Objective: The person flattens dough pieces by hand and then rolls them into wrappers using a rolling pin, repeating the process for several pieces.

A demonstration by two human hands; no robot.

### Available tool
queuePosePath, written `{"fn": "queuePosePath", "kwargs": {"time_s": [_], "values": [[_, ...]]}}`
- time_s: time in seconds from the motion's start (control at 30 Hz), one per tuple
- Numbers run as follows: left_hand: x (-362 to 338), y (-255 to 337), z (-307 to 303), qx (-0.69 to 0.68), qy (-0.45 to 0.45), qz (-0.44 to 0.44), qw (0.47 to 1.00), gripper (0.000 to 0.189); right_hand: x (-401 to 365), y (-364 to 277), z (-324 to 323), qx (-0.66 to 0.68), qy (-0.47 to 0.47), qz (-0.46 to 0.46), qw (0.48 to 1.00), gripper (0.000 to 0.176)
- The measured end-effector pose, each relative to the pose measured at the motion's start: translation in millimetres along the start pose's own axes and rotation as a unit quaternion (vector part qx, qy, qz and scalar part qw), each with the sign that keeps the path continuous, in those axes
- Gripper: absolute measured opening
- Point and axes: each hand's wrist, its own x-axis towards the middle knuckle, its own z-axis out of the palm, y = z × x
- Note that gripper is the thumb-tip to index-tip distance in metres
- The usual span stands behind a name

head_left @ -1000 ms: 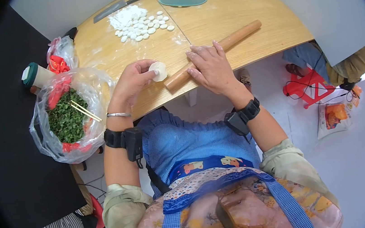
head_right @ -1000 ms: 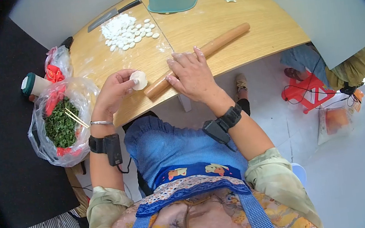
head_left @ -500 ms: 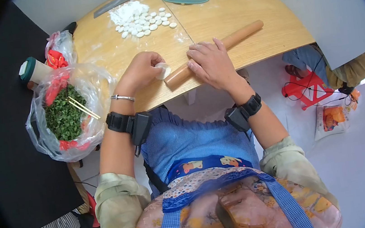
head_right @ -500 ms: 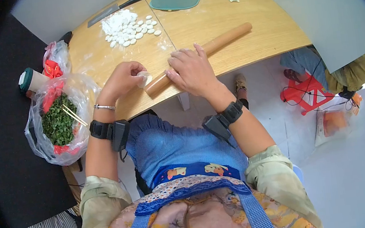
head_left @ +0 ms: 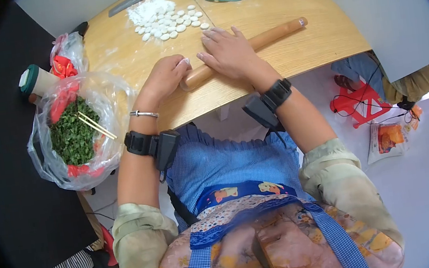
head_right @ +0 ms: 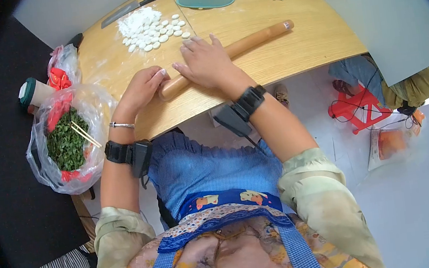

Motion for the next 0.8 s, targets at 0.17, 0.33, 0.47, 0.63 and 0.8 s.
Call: {"fn": "queuePosePath", "kwargs": {"time_s": [0.17,0.33,0.47,0.63,0.8], "values": [[-10.8,4.4,2.4,0.047,-0.013,-0.012,0.999,0.017,-53.7,-5.0,-21.0,0.011,0.021,-0.006,1.000,0.060],[-15.3,-5.2,5.3,0.042,-0.006,-0.002,0.999,0.010,-89.1,-4.1,-21.6,-0.005,0.040,-0.009,0.999,0.062],[-23.1,3.9,6.0,-0.111,-0.003,-0.013,0.994,0.016,-94.1,-4.6,-24.5,-0.005,0.031,-0.009,0.999,0.062],[-22.3,6.2,7.0,-0.182,-0.051,-0.025,0.982,0.019,-95.3,-4.9,-25.2,0.005,0.034,-0.010,0.999,0.060],[-17.3,-0.4,11.3,-0.043,0.012,0.021,0.999,0.018,-90.8,-1.6,-23.9,0.014,0.049,-0.021,0.998,0.057]]}}
